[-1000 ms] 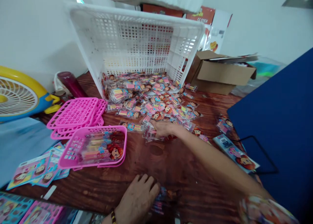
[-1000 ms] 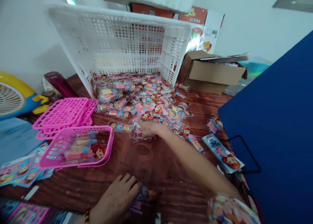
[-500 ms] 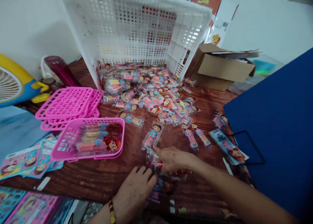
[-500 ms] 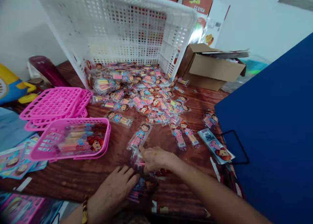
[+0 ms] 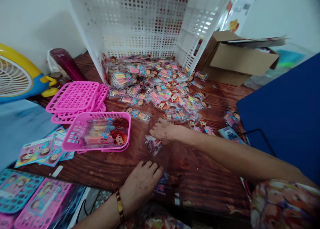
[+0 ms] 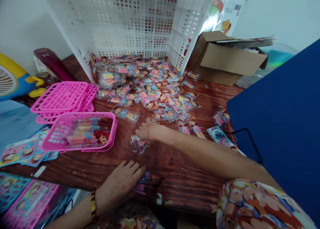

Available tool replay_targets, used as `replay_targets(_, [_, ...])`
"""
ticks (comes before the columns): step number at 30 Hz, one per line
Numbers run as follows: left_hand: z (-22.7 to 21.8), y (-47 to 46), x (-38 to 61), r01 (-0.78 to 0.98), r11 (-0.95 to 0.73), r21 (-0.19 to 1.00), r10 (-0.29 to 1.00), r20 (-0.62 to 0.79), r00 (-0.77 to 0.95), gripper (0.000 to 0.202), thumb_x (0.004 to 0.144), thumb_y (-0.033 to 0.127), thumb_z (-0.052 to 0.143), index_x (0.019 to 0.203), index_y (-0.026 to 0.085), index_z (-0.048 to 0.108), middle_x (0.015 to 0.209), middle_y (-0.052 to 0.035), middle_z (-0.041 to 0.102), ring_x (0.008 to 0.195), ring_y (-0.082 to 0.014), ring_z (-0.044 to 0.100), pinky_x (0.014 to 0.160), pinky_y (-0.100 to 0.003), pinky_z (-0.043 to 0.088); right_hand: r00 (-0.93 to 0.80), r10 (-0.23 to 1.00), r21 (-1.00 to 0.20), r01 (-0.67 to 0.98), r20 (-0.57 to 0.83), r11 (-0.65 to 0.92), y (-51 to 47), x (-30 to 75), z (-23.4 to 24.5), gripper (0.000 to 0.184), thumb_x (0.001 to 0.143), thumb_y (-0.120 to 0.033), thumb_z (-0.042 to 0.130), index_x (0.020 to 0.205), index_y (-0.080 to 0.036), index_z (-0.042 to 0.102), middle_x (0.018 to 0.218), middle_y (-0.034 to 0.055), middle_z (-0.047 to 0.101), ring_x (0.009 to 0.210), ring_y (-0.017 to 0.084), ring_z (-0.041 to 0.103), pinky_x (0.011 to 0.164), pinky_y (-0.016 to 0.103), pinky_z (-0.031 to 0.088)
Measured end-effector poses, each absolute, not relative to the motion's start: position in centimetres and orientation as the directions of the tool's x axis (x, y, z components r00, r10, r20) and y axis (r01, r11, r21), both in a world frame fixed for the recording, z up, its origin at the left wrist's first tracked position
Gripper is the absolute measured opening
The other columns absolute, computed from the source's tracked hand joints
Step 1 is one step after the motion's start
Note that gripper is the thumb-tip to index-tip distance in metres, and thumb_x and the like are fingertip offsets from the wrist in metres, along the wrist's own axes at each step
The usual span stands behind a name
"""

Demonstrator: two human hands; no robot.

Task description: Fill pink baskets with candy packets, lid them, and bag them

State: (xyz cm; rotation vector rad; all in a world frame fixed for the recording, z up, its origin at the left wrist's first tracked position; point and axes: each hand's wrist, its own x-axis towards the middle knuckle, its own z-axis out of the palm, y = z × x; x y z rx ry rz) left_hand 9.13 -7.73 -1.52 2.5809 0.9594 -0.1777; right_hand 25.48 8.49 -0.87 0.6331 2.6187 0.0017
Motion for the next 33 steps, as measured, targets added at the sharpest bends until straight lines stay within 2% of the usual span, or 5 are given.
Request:
replay_targets(6, [-1.2,-7.5,9.3,0.645,-0.710,0.281,0.594,-0.253,0.764,0.045,0.078,0.027,0.064,0.119,0.019,0.046,0.114,-0.0065,0.058,0.101,-0.0260,0.053,0.087,-0.044,0.044,-0.818,0.499,0.055,0.506,-0.286,0.861,6.5,27.7,0.3,0.030,0.076,-0.032,0.066,0.101,-0.016,0.060,0.113,0.0134,0.062,0.114,0.031,0.052,0.107,0.052,0.026])
replay_targets(11, [-1.2,-7.5,10.1,0.645,-0.729,0.231,0.616,-0.191,0.764,0.044,0.074,0.028,0.070,0.111,0.019,0.048,0.110,-0.0078,0.057,0.098,-0.0268,0.052,0.086,-0.044,0.043,-0.453,0.806,-0.057,0.882,-0.381,0.468,3.8,27.5,1.5,0.048,0.073,-0.031,0.063,0.117,-0.015,0.050,0.107,0.0129,0.067,0.097,0.030,0.065,0.088,0.043,0.045])
replay_targets(15, [-1.2,-7.6,10.7,0.653,-0.729,0.206,0.636,-0.148,0.757,0.046,0.075,0.032,0.071,0.112,0.018,0.048,0.110,-0.0095,0.057,0.100,-0.0280,0.051,0.088,-0.045,0.041,-0.238,0.876,-0.125,0.971,-0.420,0.204,1.1,25.5,1.8,0.051,0.074,-0.033,0.065,0.119,-0.017,0.046,0.117,0.0154,0.064,0.105,0.031,0.063,0.080,0.039,0.049])
replay_targets(29, [-1.1,-8.9,10.2,0.671,-0.725,0.158,0.672,-0.055,0.739,0.054,0.077,0.025,0.068,0.126,0.021,0.046,0.130,-0.0107,0.050,0.116,-0.0282,0.047,0.099,-0.045,0.038,-0.513,0.749,-0.564,0.794,-0.420,0.227,0.9,28.2,1.7,0.063,0.076,-0.042,0.069,0.129,-0.014,0.049,0.122,0.0123,0.063,0.107,0.025,0.061,0.086,0.031,0.047])
replay_targets(33, [-1.9,-9.7,9.8,0.710,-0.681,0.178,0.726,0.041,0.686,0.054,0.078,0.025,0.067,0.128,0.022,0.048,0.141,-0.0124,0.043,0.132,-0.0313,0.034,0.110,-0.051,0.027,-0.455,0.821,-0.439,0.851,-0.344,0.287,-0.4,28.0,1.2,0.041,0.084,-0.048,0.062,0.112,-0.018,0.057,0.114,0.0105,0.065,0.100,0.026,0.061,0.081,0.033,0.046])
